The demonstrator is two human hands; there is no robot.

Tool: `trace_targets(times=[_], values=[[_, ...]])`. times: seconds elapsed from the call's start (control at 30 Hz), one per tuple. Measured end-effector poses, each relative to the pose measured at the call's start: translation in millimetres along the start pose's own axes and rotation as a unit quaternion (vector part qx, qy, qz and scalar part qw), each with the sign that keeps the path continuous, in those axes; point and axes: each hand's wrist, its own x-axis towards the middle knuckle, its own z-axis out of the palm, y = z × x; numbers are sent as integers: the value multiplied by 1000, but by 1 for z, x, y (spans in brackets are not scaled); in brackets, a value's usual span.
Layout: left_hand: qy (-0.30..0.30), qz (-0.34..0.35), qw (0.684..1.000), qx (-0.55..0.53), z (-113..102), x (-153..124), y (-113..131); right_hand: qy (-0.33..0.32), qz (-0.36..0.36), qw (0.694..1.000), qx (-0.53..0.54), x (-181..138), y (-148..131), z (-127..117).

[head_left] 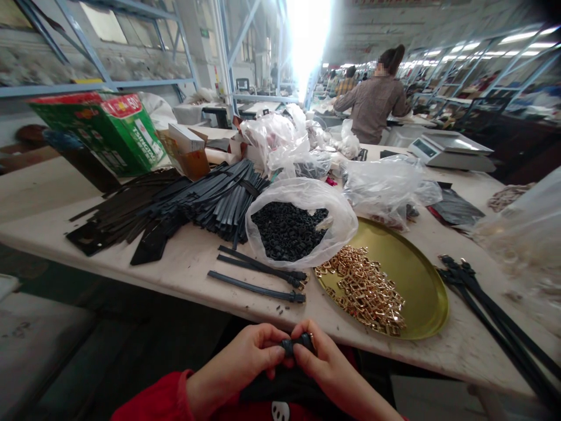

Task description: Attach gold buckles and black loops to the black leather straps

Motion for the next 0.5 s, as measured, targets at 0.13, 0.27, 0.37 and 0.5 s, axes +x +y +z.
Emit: trace_targets(times=[0.13, 0.27, 0.37, 0.5], values=[[25, 9, 999, 22, 6, 0, 1, 78, -22, 992, -93, -2, 6, 8], [41, 26, 997, 67, 8, -1, 3, 93, -23, 990, -105, -2, 10, 12], [13, 27, 997, 72, 6, -5, 6, 65, -21, 996, -62, -4, 8, 9], [12, 31, 996, 80, 6, -7, 9, 77, -40, 995, -39, -5, 7, 10]])
